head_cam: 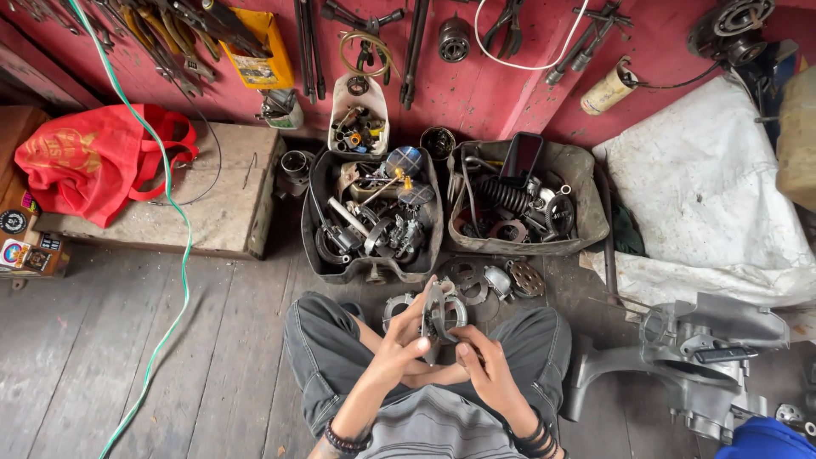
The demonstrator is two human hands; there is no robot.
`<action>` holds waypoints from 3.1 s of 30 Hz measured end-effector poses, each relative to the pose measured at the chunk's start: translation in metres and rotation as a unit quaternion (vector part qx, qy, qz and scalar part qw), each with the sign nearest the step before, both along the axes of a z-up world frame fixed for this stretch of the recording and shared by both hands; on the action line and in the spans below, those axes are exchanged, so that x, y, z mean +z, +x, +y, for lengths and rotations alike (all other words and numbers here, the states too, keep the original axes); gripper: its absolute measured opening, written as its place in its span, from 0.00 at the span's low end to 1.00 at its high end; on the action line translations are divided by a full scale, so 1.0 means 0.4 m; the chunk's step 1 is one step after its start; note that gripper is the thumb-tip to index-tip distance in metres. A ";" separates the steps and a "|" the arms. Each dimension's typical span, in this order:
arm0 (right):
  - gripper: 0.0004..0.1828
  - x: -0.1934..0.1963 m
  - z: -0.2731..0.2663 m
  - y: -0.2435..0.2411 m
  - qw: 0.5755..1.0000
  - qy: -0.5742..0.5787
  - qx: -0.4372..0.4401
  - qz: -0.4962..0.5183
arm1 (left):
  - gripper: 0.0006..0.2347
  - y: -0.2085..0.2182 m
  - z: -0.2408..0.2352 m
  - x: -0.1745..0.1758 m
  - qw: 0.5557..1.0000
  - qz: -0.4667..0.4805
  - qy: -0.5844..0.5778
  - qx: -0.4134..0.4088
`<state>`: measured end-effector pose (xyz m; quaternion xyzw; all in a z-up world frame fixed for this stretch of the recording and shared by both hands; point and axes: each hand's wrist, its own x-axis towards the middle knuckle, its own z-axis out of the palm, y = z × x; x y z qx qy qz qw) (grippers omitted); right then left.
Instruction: Inspecting and cleaning motorcycle clutch plates and engine components using a screwdriver.
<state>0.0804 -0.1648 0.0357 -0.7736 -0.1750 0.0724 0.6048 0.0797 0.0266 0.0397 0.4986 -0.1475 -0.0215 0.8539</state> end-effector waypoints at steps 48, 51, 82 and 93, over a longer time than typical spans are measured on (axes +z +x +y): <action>0.14 0.019 0.025 0.009 0.996 0.081 0.024 0.014 | 0.46 -0.063 0.015 0.136 0.979 -0.109 0.147 0.095; 0.11 0.045 0.023 0.037 0.985 0.171 0.001 0.039 | 0.44 -0.079 -0.002 0.174 0.963 -0.132 0.210 0.105; 0.11 0.044 0.027 0.046 0.985 0.170 -0.012 0.041 | 0.41 -0.059 0.002 0.198 0.954 -0.177 0.215 0.110; 0.11 0.058 0.016 0.055 0.982 0.185 -0.005 0.038 | 0.41 -0.051 -0.010 0.190 0.953 -0.185 0.215 0.105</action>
